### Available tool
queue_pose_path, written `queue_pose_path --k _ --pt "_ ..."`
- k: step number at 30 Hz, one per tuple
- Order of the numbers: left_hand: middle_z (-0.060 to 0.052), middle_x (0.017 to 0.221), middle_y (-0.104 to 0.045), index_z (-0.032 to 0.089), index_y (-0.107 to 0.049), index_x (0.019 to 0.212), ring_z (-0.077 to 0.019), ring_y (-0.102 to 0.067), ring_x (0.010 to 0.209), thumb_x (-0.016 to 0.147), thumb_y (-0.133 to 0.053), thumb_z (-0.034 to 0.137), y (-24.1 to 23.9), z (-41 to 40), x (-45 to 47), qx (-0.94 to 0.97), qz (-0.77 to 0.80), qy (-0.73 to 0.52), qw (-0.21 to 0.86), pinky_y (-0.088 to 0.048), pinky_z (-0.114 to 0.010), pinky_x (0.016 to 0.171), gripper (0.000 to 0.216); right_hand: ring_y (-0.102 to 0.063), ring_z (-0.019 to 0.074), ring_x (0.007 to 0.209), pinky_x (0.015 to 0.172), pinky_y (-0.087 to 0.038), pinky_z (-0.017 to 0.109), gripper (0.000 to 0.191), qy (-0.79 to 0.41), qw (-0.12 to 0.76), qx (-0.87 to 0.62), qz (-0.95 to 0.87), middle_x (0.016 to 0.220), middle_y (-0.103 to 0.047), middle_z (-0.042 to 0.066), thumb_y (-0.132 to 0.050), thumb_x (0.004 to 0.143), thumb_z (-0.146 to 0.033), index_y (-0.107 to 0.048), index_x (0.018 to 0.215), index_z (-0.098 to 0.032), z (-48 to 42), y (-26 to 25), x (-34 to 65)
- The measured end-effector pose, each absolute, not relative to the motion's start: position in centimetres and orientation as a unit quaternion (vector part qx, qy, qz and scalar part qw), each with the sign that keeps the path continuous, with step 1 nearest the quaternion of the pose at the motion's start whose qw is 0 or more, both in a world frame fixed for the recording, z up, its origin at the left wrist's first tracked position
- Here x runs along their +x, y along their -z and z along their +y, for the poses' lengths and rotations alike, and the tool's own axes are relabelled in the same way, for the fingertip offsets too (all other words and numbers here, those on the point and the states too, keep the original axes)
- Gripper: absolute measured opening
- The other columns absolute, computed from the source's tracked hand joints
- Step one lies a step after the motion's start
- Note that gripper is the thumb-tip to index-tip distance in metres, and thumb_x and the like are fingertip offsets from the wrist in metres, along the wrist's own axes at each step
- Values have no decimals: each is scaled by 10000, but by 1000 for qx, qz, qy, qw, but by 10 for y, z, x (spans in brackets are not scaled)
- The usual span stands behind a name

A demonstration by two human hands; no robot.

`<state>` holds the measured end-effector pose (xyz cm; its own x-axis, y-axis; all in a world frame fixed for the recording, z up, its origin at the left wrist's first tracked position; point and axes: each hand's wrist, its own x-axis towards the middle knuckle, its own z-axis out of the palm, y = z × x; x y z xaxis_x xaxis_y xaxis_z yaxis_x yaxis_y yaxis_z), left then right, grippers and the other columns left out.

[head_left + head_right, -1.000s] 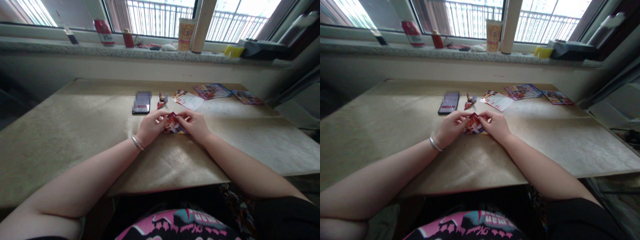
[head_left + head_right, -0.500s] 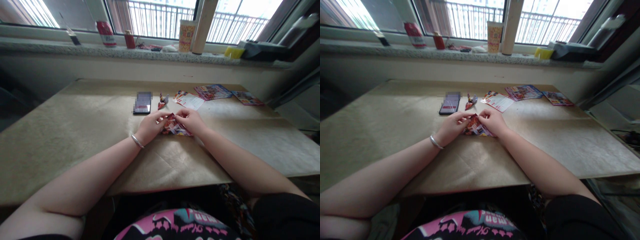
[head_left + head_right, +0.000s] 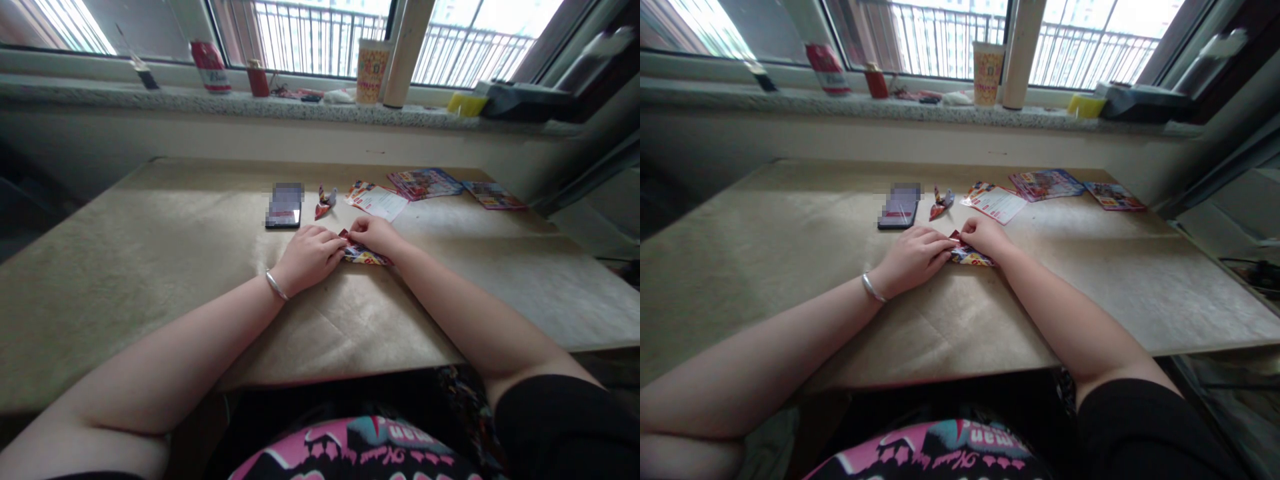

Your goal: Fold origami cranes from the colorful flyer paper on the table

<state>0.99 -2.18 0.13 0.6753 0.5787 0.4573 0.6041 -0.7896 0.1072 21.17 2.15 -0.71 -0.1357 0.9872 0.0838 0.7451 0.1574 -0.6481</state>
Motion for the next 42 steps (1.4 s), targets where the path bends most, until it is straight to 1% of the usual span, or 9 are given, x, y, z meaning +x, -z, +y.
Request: queue_pose_path --k 4,8,14,22,31,38,42 --pt "-83 1199 -665 216 -646 1214 -251 -569 1107 953 -472 353 0 -22 11 -922 -319 218 20 -376 -431 1021 342 -595 131 674 583 -394 222 134 -189 226 -616 -730 722 -707 11 -639 752 -315 -692 719 -195 27 9 212" --pt "-98 1227 -654 199 -590 1281 -260 -566 1150 931 -507 354 1 -22 12 -927 -322 192 3 -335 -454 1072 391 -597 135 690 597 -395 228 140 -163 211 -620 -738 751 -715 15 -635 758 -322 -696 729 -200 31 8 212" --pt "-107 1314 -603 163 -513 1335 -269 -527 1230 912 -537 348 4 -21 11 -926 -336 169 -16 -308 -472 1109 462 -592 134 675 597 -387 235 127 -161 227 -621 -733 734 -702 12 -629 759 -296 -694 730 -191 37 8 215" --pt "-89 1435 -510 218 -483 1387 -284 -465 1305 948 -479 368 5 -20 12 -934 -326 143 -16 -313 -485 1113 465 -591 133 672 613 -400 234 121 -166 249 -612 -732 733 -695 17 -616 778 -264 -701 748 -183 38 11 217" --pt "-130 1434 -484 177 -512 1372 -296 -445 1310 945 -478 421 9 -16 11 -943 -306 132 -19 -327 -465 1119 492 -579 132 678 617 -389 238 158 -145 247 -612 -737 752 -684 18 -607 807 -298 -722 800 -190 39 11 219" --pt "-123 1428 -494 191 -473 1401 -292 -436 1317 940 -476 456 8 -16 13 -941 -314 123 -34 -277 -494 1136 531 -578 142 708 641 -392 248 162 -126 237 -620 -737 779 -692 26 -613 815 -307 -733 820 -198 40 9 220" --pt "-119 1436 -489 200 -485 1371 -282 -421 1339 933 -488 426 7 -16 14 -940 -314 127 -37 -236 -520 1153 493 -584 146 721 650 -399 253 169 -125 237 -624 -734 806 -706 32 -611 818 -315 -738 833 -204 41 9 220"
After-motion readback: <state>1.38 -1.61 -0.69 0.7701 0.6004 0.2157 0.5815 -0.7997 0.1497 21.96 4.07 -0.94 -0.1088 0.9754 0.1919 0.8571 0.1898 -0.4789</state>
